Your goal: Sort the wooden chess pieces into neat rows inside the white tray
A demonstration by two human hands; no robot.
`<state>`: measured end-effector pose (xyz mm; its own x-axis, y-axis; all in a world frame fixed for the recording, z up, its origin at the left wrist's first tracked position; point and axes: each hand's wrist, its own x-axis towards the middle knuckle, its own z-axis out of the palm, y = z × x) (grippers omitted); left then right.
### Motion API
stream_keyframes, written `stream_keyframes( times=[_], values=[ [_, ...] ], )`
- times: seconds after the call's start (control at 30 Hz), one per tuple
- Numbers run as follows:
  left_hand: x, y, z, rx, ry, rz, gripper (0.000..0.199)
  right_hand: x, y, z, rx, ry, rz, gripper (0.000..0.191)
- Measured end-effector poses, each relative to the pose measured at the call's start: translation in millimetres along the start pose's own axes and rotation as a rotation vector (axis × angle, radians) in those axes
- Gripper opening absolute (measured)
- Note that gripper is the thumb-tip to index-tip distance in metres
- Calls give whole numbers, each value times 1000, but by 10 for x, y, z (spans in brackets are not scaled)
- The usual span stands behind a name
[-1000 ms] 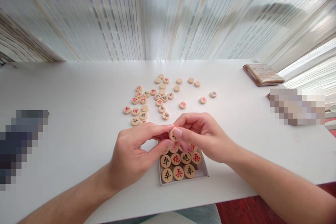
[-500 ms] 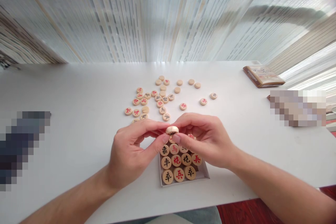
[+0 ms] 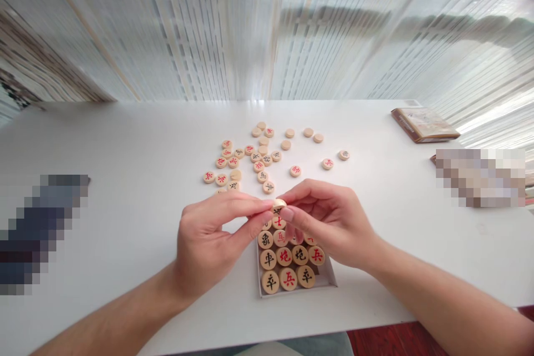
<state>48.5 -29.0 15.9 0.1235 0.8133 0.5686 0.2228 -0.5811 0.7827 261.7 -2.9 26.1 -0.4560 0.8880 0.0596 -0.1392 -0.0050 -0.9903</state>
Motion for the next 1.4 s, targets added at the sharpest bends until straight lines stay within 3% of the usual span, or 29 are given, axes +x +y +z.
stream_keyframes(
  times=[0.23, 0.53, 0.7, 0.83, 1.03, 1.4],
  values=[
    [-7, 4, 4, 45, 8, -127, 29, 40, -11, 6, 135, 39, 83, 23],
    [-32, -42, 35, -35, 0, -253, 33, 108, -22, -16, 328, 11, 289, 28],
    [-16, -6, 38, -115, 2, -363, 27, 107, -30, -23, 346, -20, 291, 27],
    [14, 38, 31, -143, 6, -430, 23, 85, -28, -9, 337, -6, 260, 36],
    [22, 47, 37, -162, -12, -424, 23, 49, 29, 2, 274, 44, 156, 38],
    [45, 42, 56, -263, -24, -436, 21, 9, 68, 18, -166, 149, -221, 27]
  ],
)
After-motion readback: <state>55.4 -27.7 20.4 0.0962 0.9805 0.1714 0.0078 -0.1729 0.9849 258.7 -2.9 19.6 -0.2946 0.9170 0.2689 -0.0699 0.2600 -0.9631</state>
